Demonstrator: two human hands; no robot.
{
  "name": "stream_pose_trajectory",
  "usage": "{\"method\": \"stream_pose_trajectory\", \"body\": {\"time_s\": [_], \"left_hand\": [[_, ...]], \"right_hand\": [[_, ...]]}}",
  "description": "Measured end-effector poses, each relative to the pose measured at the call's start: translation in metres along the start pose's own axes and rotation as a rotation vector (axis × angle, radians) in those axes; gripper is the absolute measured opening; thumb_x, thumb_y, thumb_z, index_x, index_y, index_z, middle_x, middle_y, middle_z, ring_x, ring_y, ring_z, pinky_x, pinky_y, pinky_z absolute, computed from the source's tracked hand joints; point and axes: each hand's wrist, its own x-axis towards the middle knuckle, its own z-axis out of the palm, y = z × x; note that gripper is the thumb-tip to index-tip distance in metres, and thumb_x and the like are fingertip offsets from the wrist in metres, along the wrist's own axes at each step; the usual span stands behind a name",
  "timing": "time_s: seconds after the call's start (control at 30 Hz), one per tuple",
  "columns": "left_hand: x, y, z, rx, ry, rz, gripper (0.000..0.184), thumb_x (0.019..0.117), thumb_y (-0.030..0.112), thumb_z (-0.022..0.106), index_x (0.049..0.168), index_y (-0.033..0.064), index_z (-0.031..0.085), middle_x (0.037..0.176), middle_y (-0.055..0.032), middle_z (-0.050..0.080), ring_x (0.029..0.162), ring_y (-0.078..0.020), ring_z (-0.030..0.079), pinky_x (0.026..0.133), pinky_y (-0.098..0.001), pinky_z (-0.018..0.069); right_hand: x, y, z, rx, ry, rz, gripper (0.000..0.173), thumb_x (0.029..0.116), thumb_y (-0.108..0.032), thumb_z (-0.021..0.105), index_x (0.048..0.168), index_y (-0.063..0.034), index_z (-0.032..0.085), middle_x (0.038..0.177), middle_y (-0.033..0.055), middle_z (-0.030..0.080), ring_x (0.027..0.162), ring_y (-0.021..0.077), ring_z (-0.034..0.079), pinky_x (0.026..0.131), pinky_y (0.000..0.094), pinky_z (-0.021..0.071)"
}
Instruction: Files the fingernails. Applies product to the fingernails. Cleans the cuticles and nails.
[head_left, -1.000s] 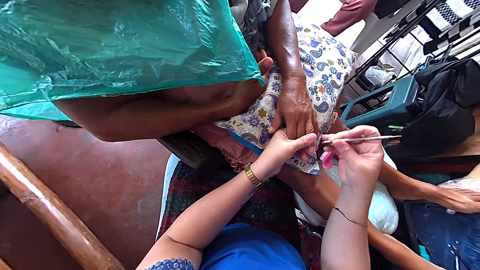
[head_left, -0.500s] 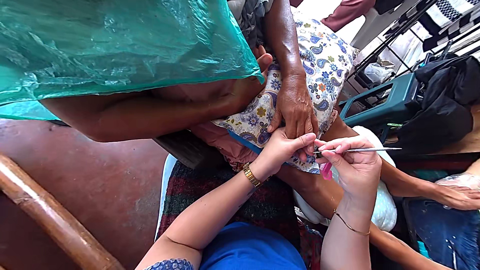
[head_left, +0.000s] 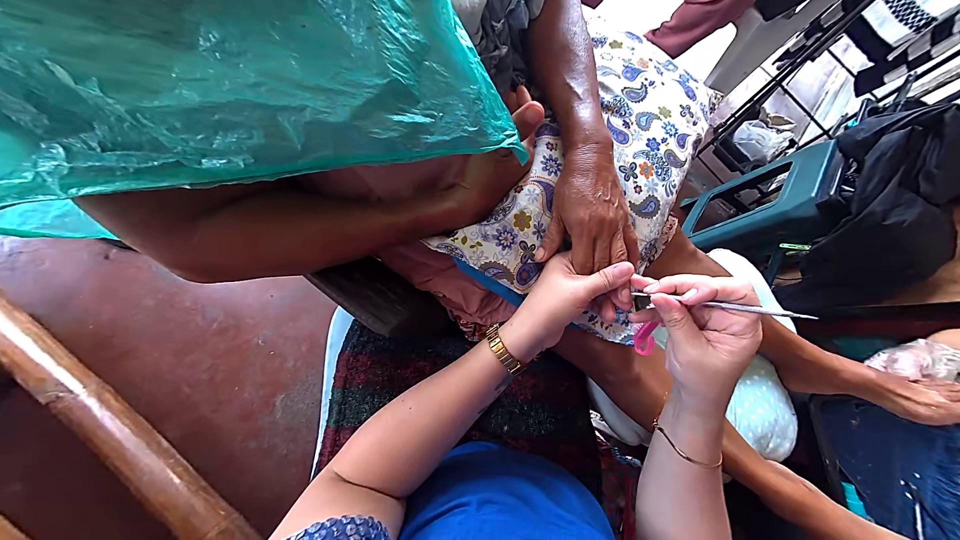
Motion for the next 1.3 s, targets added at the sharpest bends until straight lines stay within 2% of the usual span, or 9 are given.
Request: {"method": "stream_pose_trajectory", "body": {"time_s": [0.5,0.6,0.7,0.8,0.93,1.03,1.13,1.23,1.3], "left_hand": [[-0.001,0.001,0.000,-0.009,0.003,-0.011,0.017,0.1025,0.006,0.058,0.090,-0.0013,0.067,0.068,-0.0078,0.069,0.054,-0.0080,0.064,0.055,-0.0200,0.0561],[-0.002,0.002,-0.001,0.004,0.009,-0.017,0.019,0.1027,0.007,0.057,0.089,-0.0008,0.067,0.068,-0.0072,0.069,0.055,-0.0077,0.065,0.055,-0.0194,0.0555],[-0.002,0.003,0.002,0.001,0.012,-0.026,0.019,0.1029,0.007,0.057,0.089,-0.0014,0.066,0.067,-0.0081,0.069,0.054,-0.0077,0.064,0.054,-0.0190,0.0547],[-0.002,0.002,0.001,0.006,0.015,-0.006,0.018,0.1022,0.005,0.058,0.088,-0.0018,0.066,0.067,-0.0079,0.068,0.054,-0.0073,0.063,0.054,-0.0187,0.0546],[-0.002,0.004,0.002,0.000,0.007,-0.020,0.019,0.1029,0.006,0.057,0.089,-0.0017,0.066,0.067,-0.0081,0.068,0.053,-0.0074,0.063,0.054,-0.0187,0.0544],[-0.002,0.003,0.001,-0.001,0.003,-0.011,0.019,0.1025,0.006,0.057,0.088,-0.0020,0.067,0.067,-0.0077,0.068,0.053,-0.0073,0.063,0.054,-0.0187,0.0544],[-0.002,0.003,0.003,-0.007,0.003,-0.020,0.019,0.1028,0.006,0.057,0.089,-0.0027,0.067,0.067,-0.0084,0.069,0.054,-0.0075,0.063,0.054,-0.0187,0.0546],[-0.002,0.003,0.002,-0.006,0.014,-0.016,0.018,0.1017,0.005,0.058,0.088,-0.0023,0.067,0.067,-0.0082,0.068,0.053,-0.0076,0.063,0.054,-0.0190,0.0548],[-0.003,0.003,0.003,-0.009,0.012,-0.021,0.017,0.1019,0.005,0.058,0.089,-0.0022,0.067,0.067,-0.0083,0.069,0.054,-0.0075,0.064,0.055,-0.0190,0.0550]], "right_hand": [[0.001,-0.006,0.003,-0.065,-0.025,-0.014,0.021,0.0930,0.001,0.071,0.106,-0.0137,0.064,0.105,0.0038,0.076,0.082,0.0172,0.077,0.066,0.0289,0.0665],[0.001,-0.010,0.000,-0.085,-0.086,-0.001,0.018,0.0936,-0.001,0.071,0.105,-0.0133,0.064,0.104,0.0027,0.076,0.082,0.0162,0.077,0.066,0.0281,0.0665],[0.000,-0.009,0.005,-0.107,-0.023,-0.025,0.019,0.0934,0.000,0.071,0.105,-0.0135,0.064,0.103,0.0025,0.076,0.082,0.0160,0.077,0.065,0.0276,0.0663],[-0.001,-0.009,0.000,-0.110,-0.083,-0.021,0.017,0.0939,0.000,0.070,0.104,-0.0122,0.065,0.103,0.0038,0.076,0.084,0.0166,0.077,0.066,0.0275,0.0663],[-0.002,-0.009,0.006,-0.092,-0.013,-0.029,0.019,0.0934,0.000,0.071,0.104,-0.0135,0.064,0.104,0.0031,0.075,0.083,0.0169,0.077,0.066,0.0285,0.0667],[-0.003,-0.007,0.001,-0.039,-0.045,0.003,0.019,0.0933,0.001,0.071,0.104,-0.0123,0.064,0.103,0.0060,0.076,0.085,0.0197,0.078,0.066,0.0295,0.0668],[-0.004,-0.005,0.005,-0.008,0.030,0.009,0.021,0.0924,0.002,0.071,0.103,-0.0120,0.062,0.102,0.0066,0.075,0.080,0.0195,0.077,0.062,0.0299,0.0664],[-0.003,-0.008,0.000,-0.070,-0.056,0.002,0.017,0.0942,0.000,0.070,0.104,-0.0128,0.064,0.103,0.0046,0.076,0.084,0.0175,0.077,0.065,0.0278,0.0663],[-0.002,-0.010,0.002,-0.086,-0.035,-0.014,0.018,0.0938,-0.001,0.071,0.105,-0.0134,0.063,0.103,0.0036,0.076,0.084,0.0174,0.077,0.065,0.0282,0.0666]]}}
